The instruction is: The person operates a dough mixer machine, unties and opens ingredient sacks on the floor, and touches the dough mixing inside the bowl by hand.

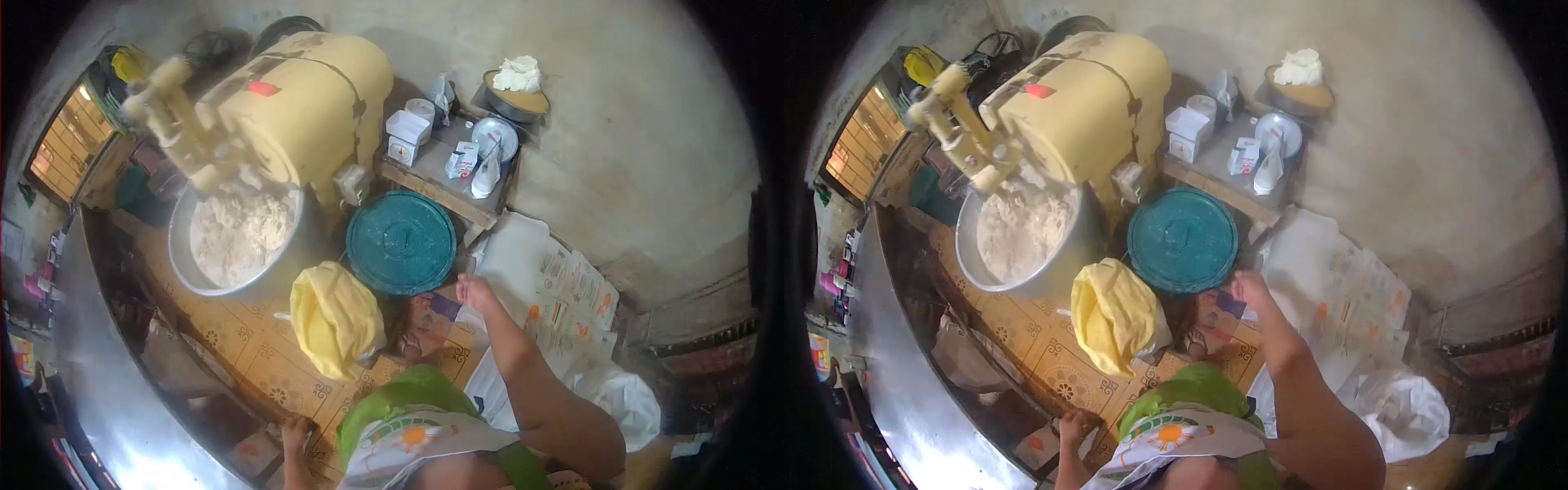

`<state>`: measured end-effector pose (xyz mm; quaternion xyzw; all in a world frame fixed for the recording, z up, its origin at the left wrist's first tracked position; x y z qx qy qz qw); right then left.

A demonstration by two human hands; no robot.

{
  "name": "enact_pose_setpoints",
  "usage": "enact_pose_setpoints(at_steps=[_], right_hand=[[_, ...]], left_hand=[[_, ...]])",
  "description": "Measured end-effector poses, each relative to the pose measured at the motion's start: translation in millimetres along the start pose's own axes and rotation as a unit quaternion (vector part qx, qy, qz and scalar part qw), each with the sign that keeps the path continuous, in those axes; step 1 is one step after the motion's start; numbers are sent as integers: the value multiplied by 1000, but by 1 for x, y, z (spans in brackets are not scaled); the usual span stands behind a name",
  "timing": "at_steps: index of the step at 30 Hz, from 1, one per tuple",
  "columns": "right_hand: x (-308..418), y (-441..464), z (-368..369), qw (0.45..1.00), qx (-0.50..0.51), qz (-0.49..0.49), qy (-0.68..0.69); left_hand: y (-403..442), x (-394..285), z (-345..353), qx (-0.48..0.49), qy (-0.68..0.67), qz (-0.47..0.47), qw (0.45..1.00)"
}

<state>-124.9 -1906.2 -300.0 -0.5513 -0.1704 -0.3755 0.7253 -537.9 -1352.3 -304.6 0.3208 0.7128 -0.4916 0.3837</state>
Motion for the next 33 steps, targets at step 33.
enact_pose_setpoints(at_steps=[33], right_hand=[[-245, -92, 224, 781, 210, -117, -576]], left_hand=[[-43, 30, -139, 5, 210, -89, 974]])
Point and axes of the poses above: each hand's wrist, its own y-axis towards the middle knuckle, its own z-axis out of the palm, x = y × z, the point moved 9 cm from there along y, towards the middle knuckle, and after that the axes turned 6 degrees about z, right-handed, at the moved point
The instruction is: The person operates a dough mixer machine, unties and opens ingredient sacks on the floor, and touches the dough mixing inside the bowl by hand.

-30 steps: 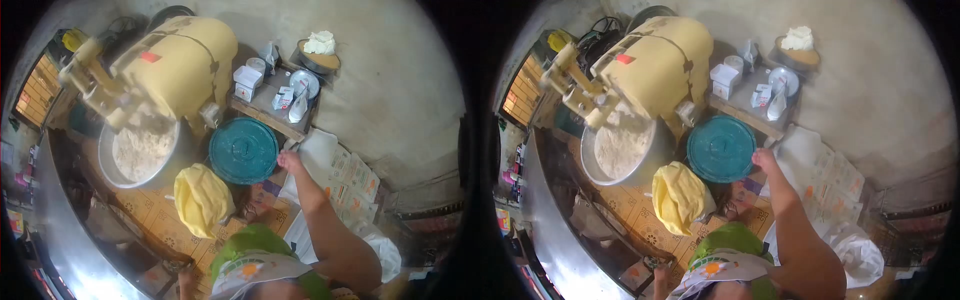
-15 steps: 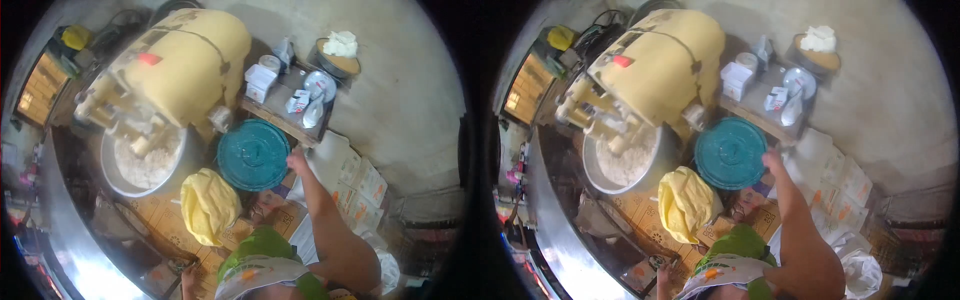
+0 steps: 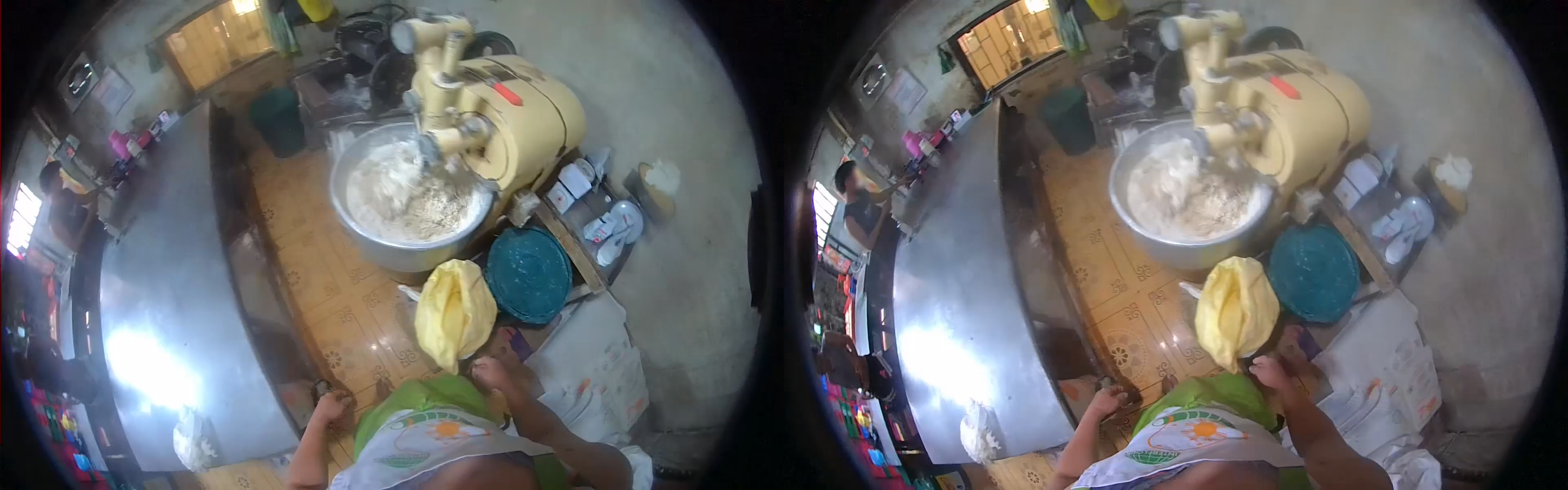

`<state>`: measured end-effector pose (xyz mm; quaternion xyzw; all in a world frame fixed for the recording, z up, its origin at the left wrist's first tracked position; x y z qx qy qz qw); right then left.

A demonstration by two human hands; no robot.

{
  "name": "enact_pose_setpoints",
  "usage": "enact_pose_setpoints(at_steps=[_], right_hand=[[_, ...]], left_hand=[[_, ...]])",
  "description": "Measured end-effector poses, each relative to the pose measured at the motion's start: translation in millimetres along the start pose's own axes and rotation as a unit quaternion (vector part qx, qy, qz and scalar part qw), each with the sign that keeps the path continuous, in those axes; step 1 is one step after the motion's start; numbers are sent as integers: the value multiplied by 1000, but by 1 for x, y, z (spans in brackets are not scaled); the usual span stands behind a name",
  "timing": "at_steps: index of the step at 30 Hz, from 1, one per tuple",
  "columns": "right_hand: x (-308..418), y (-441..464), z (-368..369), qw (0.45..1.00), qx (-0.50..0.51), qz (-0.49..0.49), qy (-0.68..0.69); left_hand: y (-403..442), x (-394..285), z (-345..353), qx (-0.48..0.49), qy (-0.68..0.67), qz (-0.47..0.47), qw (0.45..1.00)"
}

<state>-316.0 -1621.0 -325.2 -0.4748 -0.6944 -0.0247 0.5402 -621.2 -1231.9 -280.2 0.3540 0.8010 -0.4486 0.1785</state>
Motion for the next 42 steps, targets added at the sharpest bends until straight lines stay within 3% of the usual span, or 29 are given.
enact_pose_setpoints(at_steps=[1, 2, 4, 5, 6, 9, 12, 15, 16, 20, 22, 24, 27, 34, 37, 39, 42], right_hand=[[60, -10, -4, 992, -48, -48, -106], [167, -39, -20, 969, -98, -92, -209], [175, -14, -2, 970, -23, -78, -227], [128, 25, 13, 979, -32, -91, -177], [175, 11, 9, 967, -61, -115, -218], [171, 37, 25, 986, -26, -15, -161], [192, 53, 44, 980, -30, -50, -189], [207, 75, 68, 975, -64, -103, -188], [259, 62, 69, 974, -50, -110, -193], [338, 104, 103, 963, -12, -139, -229], [402, 121, 104, 941, -77, -300, -138], [431, 162, 121, 921, -80, -338, -178], [476, 219, 125, 910, -83, -367, -175], [560, 294, 111, 896, -82, -399, -176], [581, 295, 97, 884, -127, -419, -164], [578, 297, 95, 886, -133, -402, -190], [548, 307, 98, 889, -159, -367, -221]], left_hand=[[-7, 5, -19, -25, 31, -1, 999], [-15, 7, -33, -39, 1, 3, 999], [-17, 29, -45, -22, -14, 2, 1000], [-17, 38, -46, -7, -33, 1, 999], [-18, 36, -54, -6, -34, 1, 999], [-19, 49, -61, -8, 7, -32, 999], [-12, 48, -76, -95, -101, 20, 990], [1, 62, -79, -60, -101, 21, 993], [-2, 50, -88, -53, -127, 9, 991], [17, 43, -129, -71, -74, 36, 994], [38, 40, -153, -76, -68, 26, 994], [56, 40, -176, -90, -71, 12, 993], [89, 43, -211, -87, -102, -44, 990], [170, 26, -299, -115, 12, 17, 993], [214, 22, -317, -80, 9, -7, 997], [238, 0, -326, -15, 98, 56, 994], [272, -27, -347, 61, 119, 69, 989]])
Point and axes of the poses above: each hand's wrist, its own y-axis towards the middle knuckle, its own z-axis out of the palm, x = y × z, the point moved 9 cm from there along y, towards the middle knuckle, and after that the axes turned 6 degrees about z, right-handed, at the moved point
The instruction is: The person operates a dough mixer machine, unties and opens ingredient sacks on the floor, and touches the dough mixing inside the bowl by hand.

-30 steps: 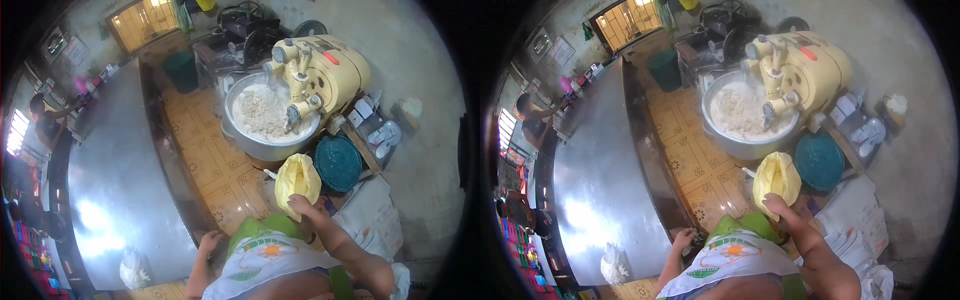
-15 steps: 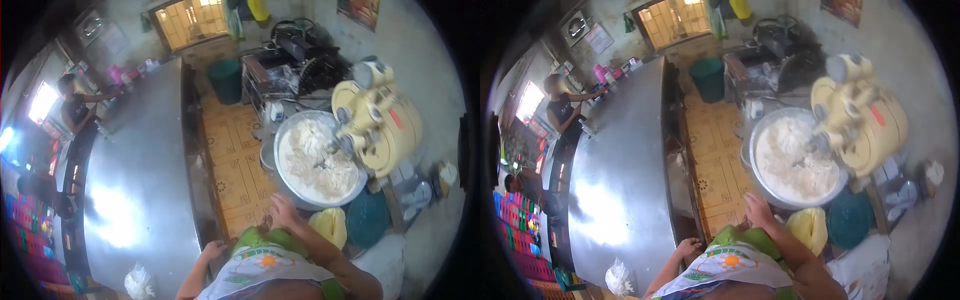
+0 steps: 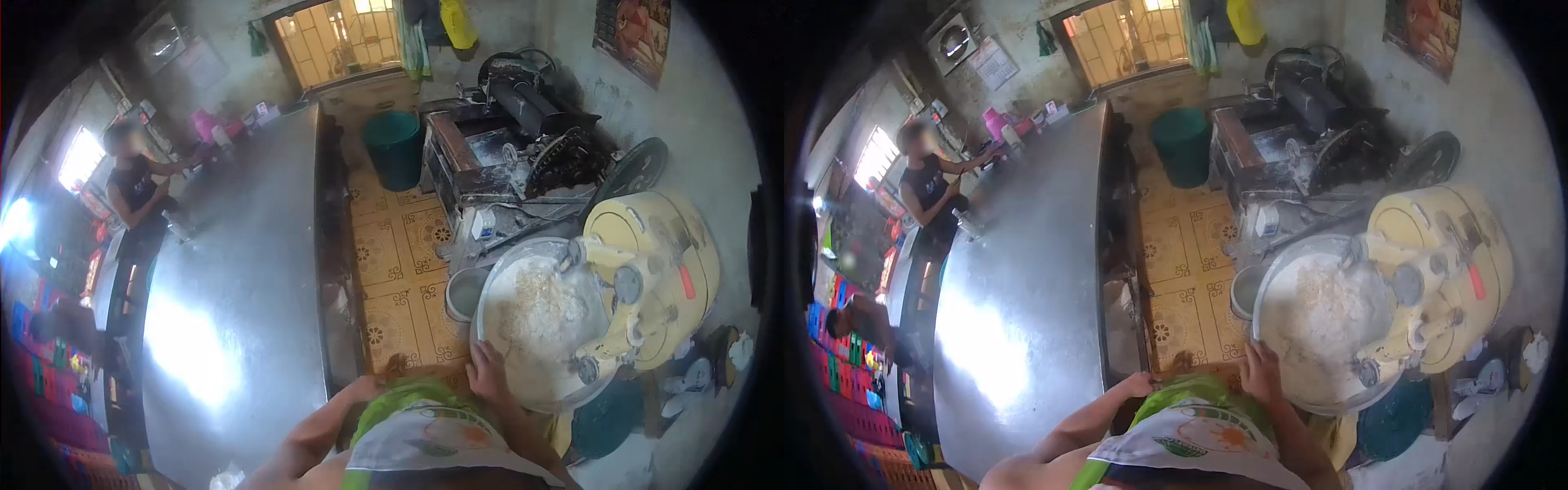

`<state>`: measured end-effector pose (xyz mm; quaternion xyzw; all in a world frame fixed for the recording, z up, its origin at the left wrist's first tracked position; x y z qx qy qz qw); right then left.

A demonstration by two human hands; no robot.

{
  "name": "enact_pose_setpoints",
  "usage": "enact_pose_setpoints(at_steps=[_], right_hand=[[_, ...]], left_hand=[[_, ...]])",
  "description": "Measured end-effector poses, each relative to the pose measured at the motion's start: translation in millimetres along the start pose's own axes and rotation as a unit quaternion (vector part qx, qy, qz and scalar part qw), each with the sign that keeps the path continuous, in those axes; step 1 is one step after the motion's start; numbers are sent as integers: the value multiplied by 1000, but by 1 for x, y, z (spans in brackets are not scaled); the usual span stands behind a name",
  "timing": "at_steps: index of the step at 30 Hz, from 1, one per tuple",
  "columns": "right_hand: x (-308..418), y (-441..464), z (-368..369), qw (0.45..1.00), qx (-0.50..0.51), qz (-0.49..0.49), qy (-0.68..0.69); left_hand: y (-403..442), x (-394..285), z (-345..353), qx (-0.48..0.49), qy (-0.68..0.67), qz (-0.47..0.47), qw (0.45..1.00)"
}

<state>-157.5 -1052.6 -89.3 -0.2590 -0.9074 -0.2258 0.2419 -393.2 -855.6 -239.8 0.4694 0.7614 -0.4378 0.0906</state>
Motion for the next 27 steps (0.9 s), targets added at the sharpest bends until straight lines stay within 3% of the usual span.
enact_pose_setpoints(at_steps=[6, 8, 10, 11, 14, 16, 18, 21, 22, 24, 26, 27], right_hand=[[-28, -4, 17, 983, 13, 120, -141], [-25, 7, 25, 961, 61, 149, -227], [-49, 9, 47, 941, 50, 266, -205], [-57, 8, 62, 930, 60, 299, -204], [-40, 64, 43, 915, 12, 337, -224], [-53, 82, 47, 900, 13, 392, -189], [-61, 100, 40, 893, -15, 415, -172], [-59, 88, 35, 886, -28, 435, -161], [-58, 85, 34, 886, -17, 431, -168], [-58, 59, 21, 882, -36, 432, -187], [-57, 35, 7, 886, -12, 429, -175], [-61, 23, 1, 892, -46, 410, -184]], left_hand=[[138, 95, -11, 110, 79, 93, 986], [156, 71, -53, 142, 116, 164, 969], [174, 94, -93, 186, 168, 2, 968], [183, 87, -102, 190, 128, 136, 964], [242, 125, -165, 150, -61, 29, 986], [313, 192, -156, 139, 196, 233, 942], [335, 199, -164, 174, 157, 218, 947], [363, 199, -158, 214, 316, 298, 875], [372, 203, -154, 295, 158, 169, 927], [351, 171, -162, 283, 37, 38, 958], [313, 116, -164, 298, 13, -19, 954], [297, 97, -163, 310, 12, -33, 950]])
Point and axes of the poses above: each hand's wrist, its own y-axis towards the middle knuckle, its own z-axis out of the palm, x = y × z, the point moved 9 cm from there along y, towards the middle knuckle, and after that the axes turned 6 degrees about z, right-handed, at the moved point
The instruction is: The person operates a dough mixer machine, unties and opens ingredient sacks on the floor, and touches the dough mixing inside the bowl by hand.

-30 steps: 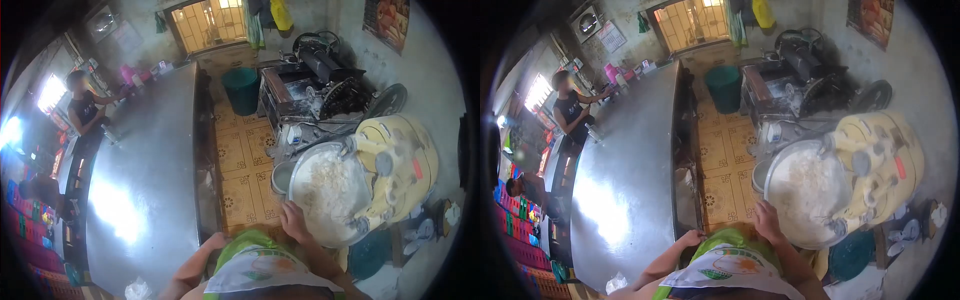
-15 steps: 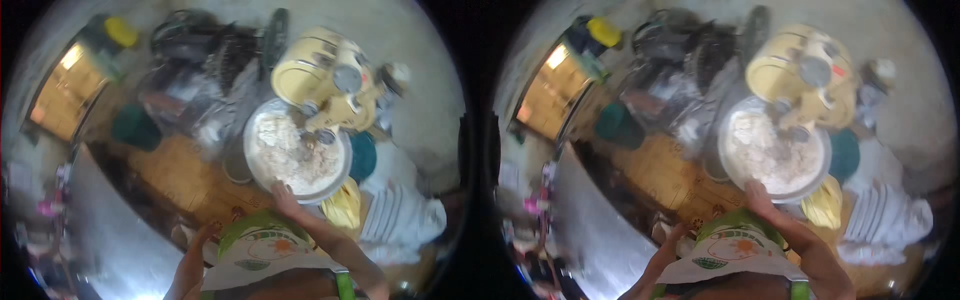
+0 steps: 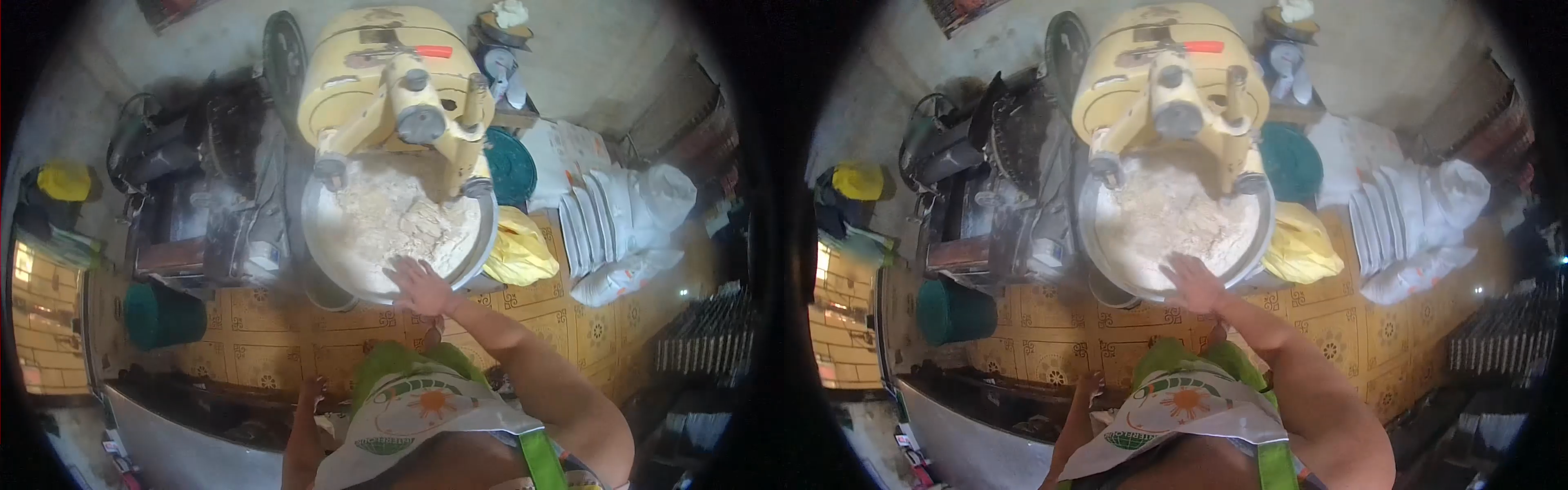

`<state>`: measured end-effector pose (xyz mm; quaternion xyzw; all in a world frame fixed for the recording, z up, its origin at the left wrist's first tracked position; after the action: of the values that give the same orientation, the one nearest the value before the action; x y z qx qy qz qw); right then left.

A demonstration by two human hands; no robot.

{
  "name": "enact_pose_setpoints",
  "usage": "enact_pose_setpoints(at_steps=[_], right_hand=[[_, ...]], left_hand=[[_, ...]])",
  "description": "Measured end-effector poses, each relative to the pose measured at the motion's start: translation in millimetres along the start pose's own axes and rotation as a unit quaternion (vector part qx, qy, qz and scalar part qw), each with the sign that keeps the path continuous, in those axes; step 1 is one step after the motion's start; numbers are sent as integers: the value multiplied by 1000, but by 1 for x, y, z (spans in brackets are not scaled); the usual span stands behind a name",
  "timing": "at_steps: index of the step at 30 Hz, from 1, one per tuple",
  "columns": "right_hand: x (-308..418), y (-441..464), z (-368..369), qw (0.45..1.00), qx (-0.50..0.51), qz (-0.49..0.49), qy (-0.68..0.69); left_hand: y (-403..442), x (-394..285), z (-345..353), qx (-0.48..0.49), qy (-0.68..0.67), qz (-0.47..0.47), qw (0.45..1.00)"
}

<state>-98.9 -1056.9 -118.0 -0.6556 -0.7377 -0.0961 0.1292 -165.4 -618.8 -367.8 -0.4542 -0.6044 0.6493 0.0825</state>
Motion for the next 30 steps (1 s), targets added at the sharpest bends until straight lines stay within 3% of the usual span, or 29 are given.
enact_pose_setpoints(at_steps=[4, 7, 9, 13, 14, 16, 19, 21, 23, 29, 30], right_hand=[[-55, 7, -20, 992, -103, 64, -48], [-69, -17, -56, 978, -173, 113, -20], [-82, -63, -78, 911, -341, 219, 75], [-104, -121, -32, 843, -255, 453, 139], [-116, -119, -17, 842, -256, 454, 141], [-146, -117, 3, 787, -308, 466, 261], [-200, -104, -7, 742, -339, 500, 289], [-218, -95, -28, 755, -302, 522, 258], [-244, -86, -33, 768, -260, 539, 229], [-304, -57, -21, 794, -191, 555, 158], [-299, -59, -21, 795, -189, 554, 157]], left_hand=[[29, 21, 10, 67, -36, 34, 997], [-5, -5, 6, -44, -47, -36, 997], [-31, -28, 10, -87, -45, -60, 993], [-25, -19, 1, -65, -56, -27, 996], [-25, -16, -1, -57, -60, -16, 996], [-26, -16, -5, -52, -63, -4, 997], [-18, -27, -16, -50, 103, 69, 991], [-13, -10, -22, -53, 11, 39, 998], [-4, 20, -30, -52, 8, 34, 998], [-42, -11, 0, 29, 132, 17, 991], [-44, -15, 2, 33, 32, 15, 999]])
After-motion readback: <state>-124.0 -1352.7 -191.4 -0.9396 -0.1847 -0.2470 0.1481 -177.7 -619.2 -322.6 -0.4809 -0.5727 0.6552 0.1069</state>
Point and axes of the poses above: each hand's wrist, its own y-axis towards the middle knuckle, its own z-axis out of the palm, x = y × z, the point moved 9 cm from there along y, towards the middle knuckle, and after that the axes turned 6 degrees about z, right-handed, at the moved point
